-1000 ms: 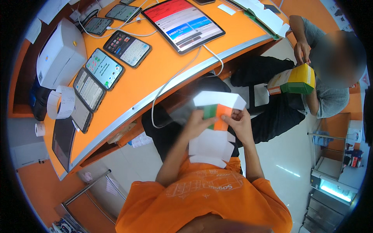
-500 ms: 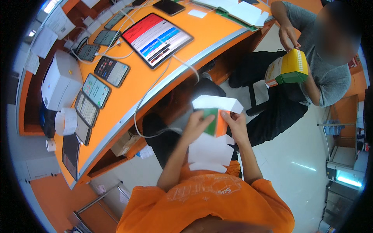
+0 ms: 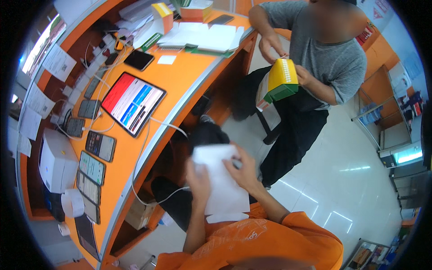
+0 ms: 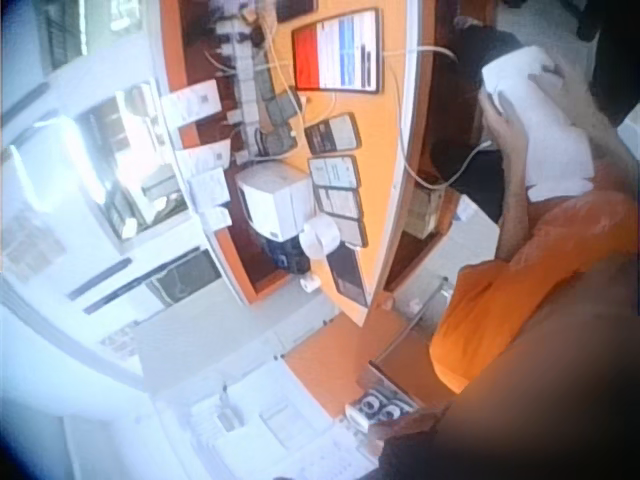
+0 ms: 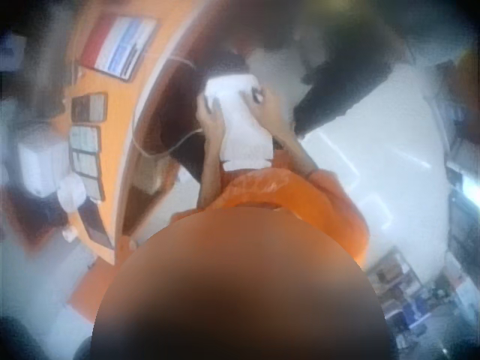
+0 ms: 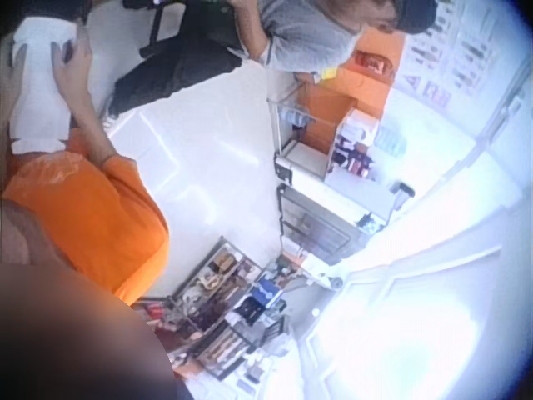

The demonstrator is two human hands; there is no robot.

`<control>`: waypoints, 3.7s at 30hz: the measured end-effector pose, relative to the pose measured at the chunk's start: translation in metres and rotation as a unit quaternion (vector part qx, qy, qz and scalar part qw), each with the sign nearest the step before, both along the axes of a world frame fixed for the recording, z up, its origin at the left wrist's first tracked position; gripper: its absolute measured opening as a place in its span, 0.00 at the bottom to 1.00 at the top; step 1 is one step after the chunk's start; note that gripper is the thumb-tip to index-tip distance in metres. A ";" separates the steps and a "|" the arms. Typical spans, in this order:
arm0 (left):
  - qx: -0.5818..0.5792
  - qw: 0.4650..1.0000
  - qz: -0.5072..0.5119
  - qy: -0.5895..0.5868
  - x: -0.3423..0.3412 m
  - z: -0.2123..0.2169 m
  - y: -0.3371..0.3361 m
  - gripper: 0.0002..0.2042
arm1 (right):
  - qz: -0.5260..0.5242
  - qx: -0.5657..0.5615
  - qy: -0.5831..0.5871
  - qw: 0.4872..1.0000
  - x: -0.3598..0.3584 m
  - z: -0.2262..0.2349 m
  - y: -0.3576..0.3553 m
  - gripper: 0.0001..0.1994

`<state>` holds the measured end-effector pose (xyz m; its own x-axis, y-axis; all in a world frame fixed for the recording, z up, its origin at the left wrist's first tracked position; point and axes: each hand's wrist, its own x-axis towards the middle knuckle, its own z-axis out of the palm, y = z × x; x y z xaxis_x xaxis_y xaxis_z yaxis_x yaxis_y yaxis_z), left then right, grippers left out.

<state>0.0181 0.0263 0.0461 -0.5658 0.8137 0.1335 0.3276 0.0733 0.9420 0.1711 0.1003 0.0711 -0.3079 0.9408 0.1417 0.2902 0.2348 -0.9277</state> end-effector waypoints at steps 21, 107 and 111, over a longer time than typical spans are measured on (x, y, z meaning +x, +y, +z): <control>0.044 0.996 -0.073 -0.021 -0.014 0.024 0.000 0.15 | -0.073 0.026 0.141 0.987 -0.006 -0.009 -0.008 0.15; 0.059 0.988 -0.017 -0.141 0.013 0.045 -0.032 0.12 | -0.008 0.000 0.175 0.985 -0.045 0.032 -0.050 0.08; 0.058 0.986 -0.009 -0.154 0.015 0.049 -0.031 0.11 | 0.002 0.005 0.161 0.987 -0.044 0.034 -0.051 0.08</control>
<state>0.0333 -0.0043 0.0950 -0.5800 0.8131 0.0499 0.0256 -0.0430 0.9987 0.1274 0.0497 0.1047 -0.2483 0.9379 0.2423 -0.0210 0.2448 -0.9693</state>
